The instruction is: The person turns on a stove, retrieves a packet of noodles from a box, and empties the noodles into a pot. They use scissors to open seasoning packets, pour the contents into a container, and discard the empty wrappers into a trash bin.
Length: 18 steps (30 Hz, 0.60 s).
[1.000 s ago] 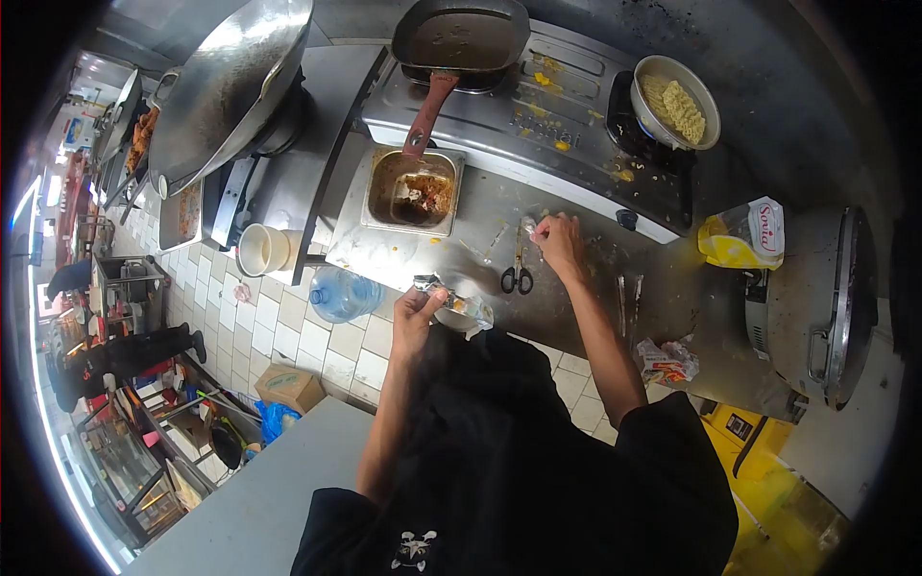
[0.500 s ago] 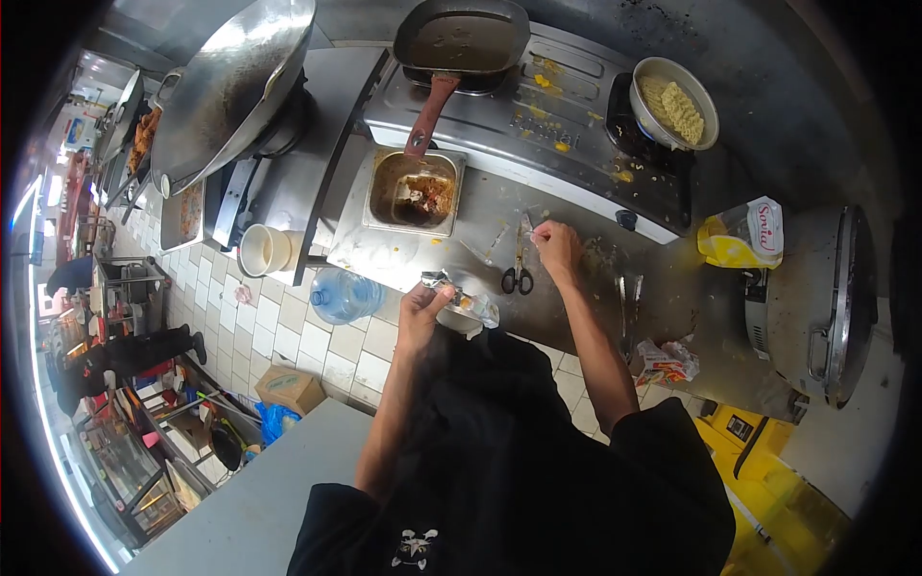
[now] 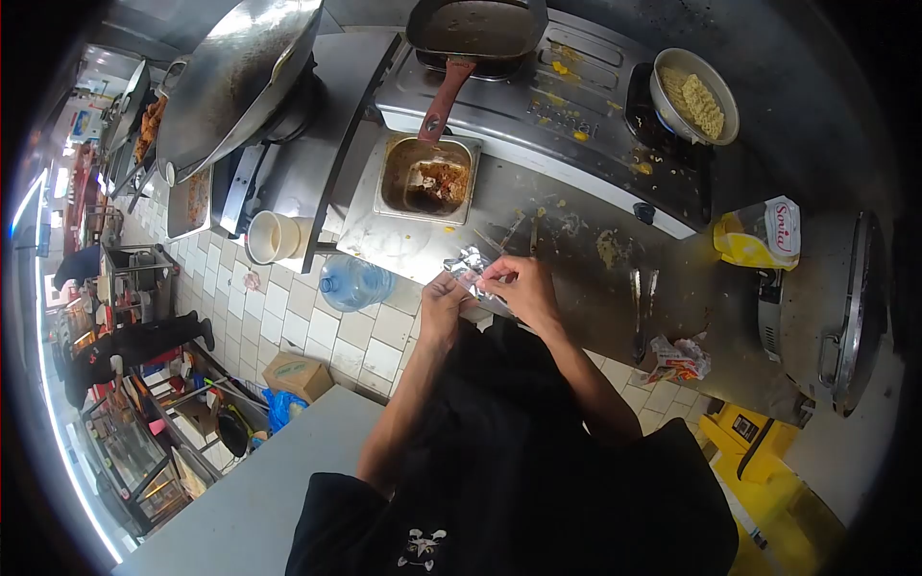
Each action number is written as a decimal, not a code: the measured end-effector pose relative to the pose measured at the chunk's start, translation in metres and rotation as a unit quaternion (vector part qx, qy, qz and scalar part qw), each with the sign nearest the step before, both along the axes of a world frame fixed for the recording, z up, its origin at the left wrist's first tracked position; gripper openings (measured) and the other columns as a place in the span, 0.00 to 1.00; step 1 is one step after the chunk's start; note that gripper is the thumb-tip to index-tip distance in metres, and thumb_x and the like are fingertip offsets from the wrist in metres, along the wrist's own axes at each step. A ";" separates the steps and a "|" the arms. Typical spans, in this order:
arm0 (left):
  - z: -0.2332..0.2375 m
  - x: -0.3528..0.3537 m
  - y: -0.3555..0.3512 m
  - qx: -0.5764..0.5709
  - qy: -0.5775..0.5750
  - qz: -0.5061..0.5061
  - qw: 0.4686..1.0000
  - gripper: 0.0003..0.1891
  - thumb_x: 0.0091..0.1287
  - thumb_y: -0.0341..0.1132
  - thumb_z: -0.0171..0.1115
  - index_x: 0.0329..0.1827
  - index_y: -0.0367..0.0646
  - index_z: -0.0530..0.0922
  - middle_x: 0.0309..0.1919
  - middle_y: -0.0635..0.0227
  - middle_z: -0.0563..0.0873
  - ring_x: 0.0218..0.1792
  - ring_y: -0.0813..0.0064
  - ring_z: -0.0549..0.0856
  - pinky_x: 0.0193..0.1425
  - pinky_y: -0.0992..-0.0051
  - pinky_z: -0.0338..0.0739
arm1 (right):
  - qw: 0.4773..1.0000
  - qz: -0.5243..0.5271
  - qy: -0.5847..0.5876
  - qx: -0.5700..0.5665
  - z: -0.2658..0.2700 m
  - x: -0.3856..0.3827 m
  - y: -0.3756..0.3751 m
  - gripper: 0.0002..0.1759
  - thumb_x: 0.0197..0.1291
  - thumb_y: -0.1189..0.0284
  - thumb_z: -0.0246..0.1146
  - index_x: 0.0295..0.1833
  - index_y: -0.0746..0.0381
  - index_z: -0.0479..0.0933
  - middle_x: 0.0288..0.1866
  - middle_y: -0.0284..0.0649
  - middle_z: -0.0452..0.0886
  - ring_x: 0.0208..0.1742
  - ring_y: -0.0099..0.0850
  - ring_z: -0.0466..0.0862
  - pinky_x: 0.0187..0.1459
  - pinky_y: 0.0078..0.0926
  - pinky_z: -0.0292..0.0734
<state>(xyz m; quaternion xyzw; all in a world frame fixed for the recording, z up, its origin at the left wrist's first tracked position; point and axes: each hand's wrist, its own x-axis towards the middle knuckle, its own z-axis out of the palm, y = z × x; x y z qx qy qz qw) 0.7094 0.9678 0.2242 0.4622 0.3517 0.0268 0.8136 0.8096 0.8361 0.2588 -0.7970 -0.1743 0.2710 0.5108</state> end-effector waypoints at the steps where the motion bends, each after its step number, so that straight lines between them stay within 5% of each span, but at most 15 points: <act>1: -0.001 -0.001 0.000 -0.007 -0.003 0.000 1.000 0.09 0.69 0.32 0.63 0.48 0.39 0.80 0.37 0.69 0.88 0.35 0.84 0.86 0.36 0.84 0.81 | 1.000 -0.007 -0.004 0.003 -0.002 -0.001 0.001 0.10 0.49 0.69 0.75 0.34 0.62 0.85 0.27 0.35 0.85 0.26 0.21 0.77 0.31 0.23 0.71; 9: 0.016 -0.002 -0.003 0.012 -0.008 0.005 1.000 0.10 0.68 0.31 0.64 0.48 0.36 0.81 0.38 0.67 0.88 0.34 0.81 0.86 0.37 0.82 0.81 | 0.990 0.008 -0.119 -0.076 -0.006 -0.005 0.004 0.10 0.46 0.68 0.76 0.34 0.59 0.87 0.29 0.36 0.85 0.31 0.27 0.79 0.34 0.28 0.73; 10: 0.014 -0.004 0.000 0.017 0.000 0.006 1.000 0.10 0.68 0.30 0.65 0.48 0.36 0.81 0.38 0.66 0.88 0.34 0.81 0.86 0.37 0.81 0.81 | 0.993 0.028 -0.099 -0.062 -0.013 -0.009 0.005 0.09 0.48 0.65 0.75 0.33 0.57 0.86 0.33 0.41 0.85 0.41 0.38 0.82 0.43 0.33 0.75; 13: 0.006 -0.014 0.008 0.013 -0.018 0.048 0.999 0.09 0.67 0.30 0.65 0.46 0.36 0.81 0.37 0.66 0.88 0.34 0.81 0.85 0.37 0.79 0.80 | 0.986 0.057 -0.141 0.065 -0.018 -0.007 0.003 0.09 0.48 0.66 0.75 0.34 0.58 0.86 0.34 0.41 0.86 0.40 0.38 0.82 0.43 0.34 0.76; 15: 0.004 -0.022 0.016 0.051 0.005 0.081 0.995 0.08 0.67 0.34 0.67 0.43 0.40 0.82 0.32 0.71 0.87 0.30 0.83 0.84 0.34 0.78 0.82 | 0.993 0.011 -0.053 0.104 -0.020 0.003 -0.003 0.10 0.51 0.68 0.73 0.39 0.57 0.85 0.36 0.39 0.86 0.45 0.39 0.82 0.47 0.34 0.77; 18: 0.007 -0.036 0.028 0.092 0.033 0.135 0.986 0.07 0.67 0.34 0.67 0.41 0.39 0.82 0.32 0.71 0.87 0.30 0.83 0.83 0.34 0.78 0.81 | 0.967 -0.052 -0.221 -0.117 -0.081 0.026 -0.012 0.18 0.53 0.63 0.72 0.45 0.61 0.82 0.43 0.41 0.84 0.49 0.41 0.80 0.53 0.38 0.74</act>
